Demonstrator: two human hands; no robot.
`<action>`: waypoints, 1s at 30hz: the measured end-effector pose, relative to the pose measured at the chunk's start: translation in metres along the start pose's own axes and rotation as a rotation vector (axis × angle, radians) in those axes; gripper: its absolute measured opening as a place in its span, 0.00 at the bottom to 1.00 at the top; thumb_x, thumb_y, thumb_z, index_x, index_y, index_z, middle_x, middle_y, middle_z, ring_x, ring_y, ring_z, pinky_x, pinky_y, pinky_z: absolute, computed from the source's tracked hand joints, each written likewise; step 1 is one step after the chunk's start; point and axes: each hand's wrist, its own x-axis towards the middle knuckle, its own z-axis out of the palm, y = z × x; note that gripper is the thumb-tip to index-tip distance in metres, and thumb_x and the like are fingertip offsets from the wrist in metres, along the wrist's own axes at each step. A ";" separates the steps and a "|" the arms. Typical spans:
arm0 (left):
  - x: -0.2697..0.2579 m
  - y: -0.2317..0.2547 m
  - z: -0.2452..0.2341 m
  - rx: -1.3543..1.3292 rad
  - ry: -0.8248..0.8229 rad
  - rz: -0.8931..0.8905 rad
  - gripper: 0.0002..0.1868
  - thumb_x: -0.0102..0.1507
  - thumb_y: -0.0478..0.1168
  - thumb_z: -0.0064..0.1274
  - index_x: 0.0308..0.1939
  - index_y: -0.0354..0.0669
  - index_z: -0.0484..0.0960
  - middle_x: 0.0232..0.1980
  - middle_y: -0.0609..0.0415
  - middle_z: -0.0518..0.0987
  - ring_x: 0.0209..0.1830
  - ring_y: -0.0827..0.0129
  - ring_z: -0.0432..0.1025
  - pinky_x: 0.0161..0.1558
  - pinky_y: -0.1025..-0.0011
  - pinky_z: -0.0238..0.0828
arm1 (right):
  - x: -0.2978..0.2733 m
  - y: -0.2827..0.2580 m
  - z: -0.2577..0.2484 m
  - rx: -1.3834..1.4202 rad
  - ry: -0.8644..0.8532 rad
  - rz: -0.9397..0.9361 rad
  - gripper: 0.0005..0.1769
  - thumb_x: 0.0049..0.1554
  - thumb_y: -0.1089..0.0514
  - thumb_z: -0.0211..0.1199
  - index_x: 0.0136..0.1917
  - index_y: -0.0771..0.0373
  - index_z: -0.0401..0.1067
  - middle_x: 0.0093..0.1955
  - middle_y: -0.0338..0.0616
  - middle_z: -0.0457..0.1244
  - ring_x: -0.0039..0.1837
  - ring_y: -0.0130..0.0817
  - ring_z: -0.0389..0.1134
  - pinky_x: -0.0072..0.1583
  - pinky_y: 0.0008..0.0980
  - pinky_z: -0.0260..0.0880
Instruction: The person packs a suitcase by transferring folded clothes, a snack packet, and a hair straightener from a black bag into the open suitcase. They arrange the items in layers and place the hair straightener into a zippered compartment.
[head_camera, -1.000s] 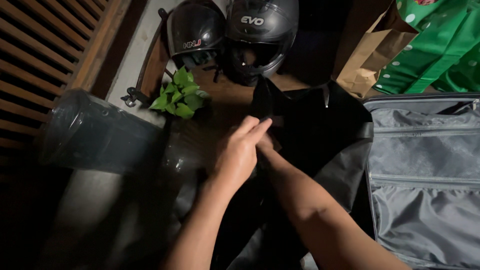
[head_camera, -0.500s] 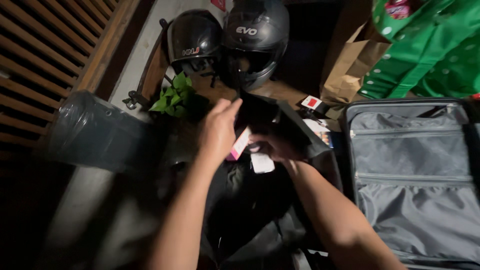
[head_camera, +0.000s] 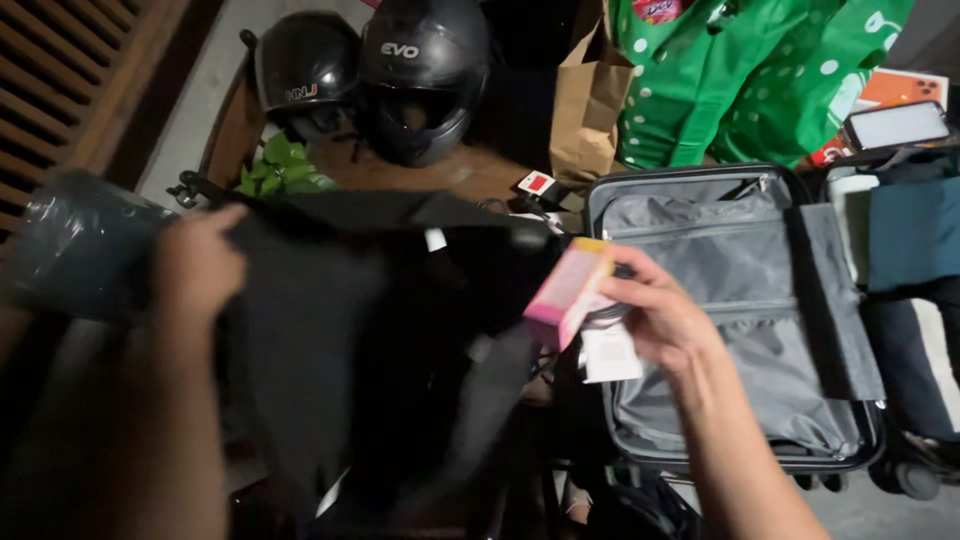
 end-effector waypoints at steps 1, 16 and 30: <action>-0.003 -0.020 -0.006 0.043 0.022 -0.033 0.38 0.51 0.24 0.53 0.66 0.50 0.85 0.53 0.30 0.79 0.50 0.41 0.77 0.55 0.56 0.74 | -0.001 -0.005 -0.014 -0.026 0.065 -0.012 0.22 0.51 0.67 0.66 0.60 0.56 0.74 0.52 0.44 0.70 0.53 0.40 0.72 0.54 0.45 0.74; -0.078 -0.100 -0.019 0.110 0.126 0.060 0.31 0.61 0.23 0.46 0.68 0.45 0.82 0.46 0.30 0.76 0.46 0.37 0.72 0.53 0.52 0.72 | 0.132 0.107 -0.083 -1.505 0.396 -0.328 0.23 0.46 0.61 0.73 0.56 0.57 0.76 0.51 0.50 0.71 0.54 0.49 0.72 0.53 0.42 0.70; -0.065 0.054 -0.053 -0.363 0.123 0.215 0.30 0.63 0.24 0.51 0.71 0.40 0.73 0.66 0.36 0.75 0.65 0.43 0.71 0.64 0.61 0.67 | 0.149 0.098 -0.106 -0.872 0.526 -0.621 0.10 0.68 0.65 0.55 0.60 0.63 0.74 0.53 0.51 0.70 0.56 0.39 0.72 0.60 0.37 0.72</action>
